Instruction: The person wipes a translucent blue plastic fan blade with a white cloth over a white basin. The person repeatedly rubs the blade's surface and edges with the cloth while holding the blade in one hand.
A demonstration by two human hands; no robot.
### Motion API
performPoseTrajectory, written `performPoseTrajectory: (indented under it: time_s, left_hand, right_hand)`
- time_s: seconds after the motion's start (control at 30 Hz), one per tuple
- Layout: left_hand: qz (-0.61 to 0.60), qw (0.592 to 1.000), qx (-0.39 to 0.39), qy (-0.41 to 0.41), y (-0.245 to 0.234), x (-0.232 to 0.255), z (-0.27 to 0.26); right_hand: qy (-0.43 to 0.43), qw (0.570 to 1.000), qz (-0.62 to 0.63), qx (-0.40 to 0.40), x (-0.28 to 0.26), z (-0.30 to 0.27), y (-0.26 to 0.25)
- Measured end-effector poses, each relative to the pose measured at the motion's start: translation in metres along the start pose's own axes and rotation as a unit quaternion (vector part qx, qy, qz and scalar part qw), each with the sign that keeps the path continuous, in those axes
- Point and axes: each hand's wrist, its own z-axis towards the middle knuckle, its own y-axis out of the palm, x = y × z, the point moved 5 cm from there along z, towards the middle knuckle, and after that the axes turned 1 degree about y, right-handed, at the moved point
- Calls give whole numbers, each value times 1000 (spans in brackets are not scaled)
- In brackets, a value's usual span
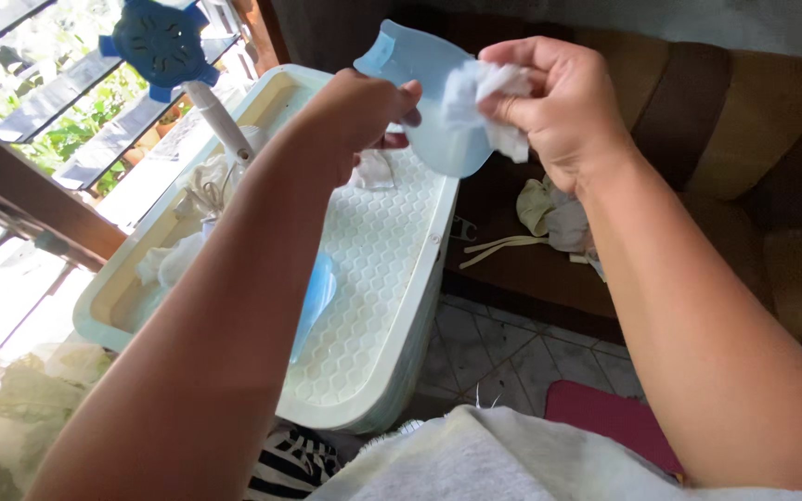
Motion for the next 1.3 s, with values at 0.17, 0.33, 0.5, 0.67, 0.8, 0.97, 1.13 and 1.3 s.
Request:
performPoseTrajectory:
  time_s: [0.17,0.33,0.5,0.67,0.8,0.97,1.13,1.3]
  left_hand:
    - [-94,986,110,87,26,12,7]
    - [-116,979,155,64,60,20,-10]
    - [-63,984,110,125,52,28,-15]
    - [22,982,23,185,47,25,-7]
    - [18,981,-52,184,54,23,-5]
    - [-17,976,-46,210,59,28,-5]
    - [-62,982,16,178,51,21,-5]
    - [-82,983,80,143,40,9,-10]
  right_hand:
    - [7,996,-88,5,12,0,-2]
    - [15,978,-148,145,31,1,-16]
    - [-50,991,-82,90,27,-4,-18]
    - [75,996,19,-36,27,-3,-12]
    - [87,990,83,-74,26,-1,-13]
    - [45,989,-85,114,34,5,-21]
    - [39,993,-64,96,30,-2,-9]
    - [149,984,83,-56,31,-16,5]
